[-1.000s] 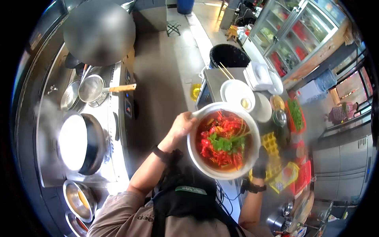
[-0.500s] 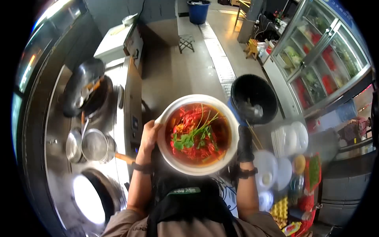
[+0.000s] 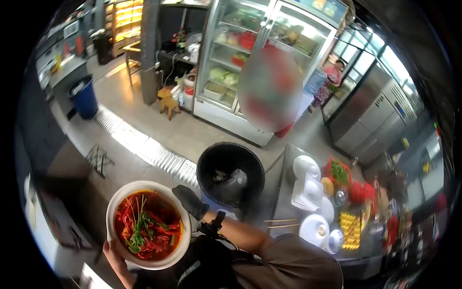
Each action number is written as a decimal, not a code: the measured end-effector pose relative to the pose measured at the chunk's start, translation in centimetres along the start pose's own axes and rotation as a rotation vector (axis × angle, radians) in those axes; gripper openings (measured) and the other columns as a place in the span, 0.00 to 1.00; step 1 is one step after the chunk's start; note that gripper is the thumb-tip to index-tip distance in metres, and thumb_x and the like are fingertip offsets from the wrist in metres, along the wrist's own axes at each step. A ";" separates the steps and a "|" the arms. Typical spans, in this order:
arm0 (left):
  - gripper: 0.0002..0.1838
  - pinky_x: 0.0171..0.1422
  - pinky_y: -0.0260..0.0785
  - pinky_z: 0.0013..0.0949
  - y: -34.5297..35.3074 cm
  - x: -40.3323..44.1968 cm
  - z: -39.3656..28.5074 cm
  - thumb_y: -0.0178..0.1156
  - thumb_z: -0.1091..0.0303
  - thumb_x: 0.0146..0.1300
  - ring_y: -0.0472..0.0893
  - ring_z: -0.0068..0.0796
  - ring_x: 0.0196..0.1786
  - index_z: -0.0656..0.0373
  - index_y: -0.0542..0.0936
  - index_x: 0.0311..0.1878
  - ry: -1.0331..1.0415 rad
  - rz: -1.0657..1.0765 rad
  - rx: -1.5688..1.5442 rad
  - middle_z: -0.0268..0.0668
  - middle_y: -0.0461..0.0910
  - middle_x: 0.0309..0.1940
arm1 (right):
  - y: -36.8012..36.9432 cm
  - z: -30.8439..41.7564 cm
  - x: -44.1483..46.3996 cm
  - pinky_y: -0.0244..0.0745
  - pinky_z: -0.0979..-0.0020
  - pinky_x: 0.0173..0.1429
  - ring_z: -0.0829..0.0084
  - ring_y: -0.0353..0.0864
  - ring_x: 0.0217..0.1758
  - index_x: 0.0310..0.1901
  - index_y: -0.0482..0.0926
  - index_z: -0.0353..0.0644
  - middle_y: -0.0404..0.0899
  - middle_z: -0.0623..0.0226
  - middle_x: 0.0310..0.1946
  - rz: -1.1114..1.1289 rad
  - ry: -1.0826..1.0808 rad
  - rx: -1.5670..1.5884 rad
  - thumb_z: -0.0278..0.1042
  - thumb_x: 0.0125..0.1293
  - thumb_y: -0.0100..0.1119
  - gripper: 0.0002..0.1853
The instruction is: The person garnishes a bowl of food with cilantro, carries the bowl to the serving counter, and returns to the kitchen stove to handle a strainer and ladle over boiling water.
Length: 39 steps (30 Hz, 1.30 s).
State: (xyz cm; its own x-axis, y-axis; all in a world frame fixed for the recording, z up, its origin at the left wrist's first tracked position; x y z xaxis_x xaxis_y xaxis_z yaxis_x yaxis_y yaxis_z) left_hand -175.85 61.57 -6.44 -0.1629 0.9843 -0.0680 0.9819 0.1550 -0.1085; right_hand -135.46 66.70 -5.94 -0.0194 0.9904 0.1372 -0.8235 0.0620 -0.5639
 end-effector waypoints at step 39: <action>0.11 0.14 0.57 0.21 11.4 169.9 -18.0 0.54 0.65 0.60 0.69 0.17 0.14 0.64 0.75 0.35 -0.254 -0.059 0.016 0.32 0.74 0.20 | 25.2 -10.1 165.5 0.69 0.70 0.41 0.77 0.69 0.33 0.33 0.74 0.35 0.73 0.68 0.27 -0.205 0.189 0.567 0.36 0.72 0.50 0.13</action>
State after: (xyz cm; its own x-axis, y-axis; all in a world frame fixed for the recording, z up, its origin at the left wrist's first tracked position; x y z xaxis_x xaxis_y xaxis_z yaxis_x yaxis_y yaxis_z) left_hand -190.61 232.11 -1.41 -0.2408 0.9206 -0.3074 0.9687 0.2081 -0.1355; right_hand -153.71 233.41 -5.65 0.2282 0.9734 0.0208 -0.9734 0.2286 -0.0151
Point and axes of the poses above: each hand's wrist, its own x-axis towards the middle knuckle, its own y-axis out of the palm, z = x × y, the point moved 2 cm from there along x, towards the middle knuckle
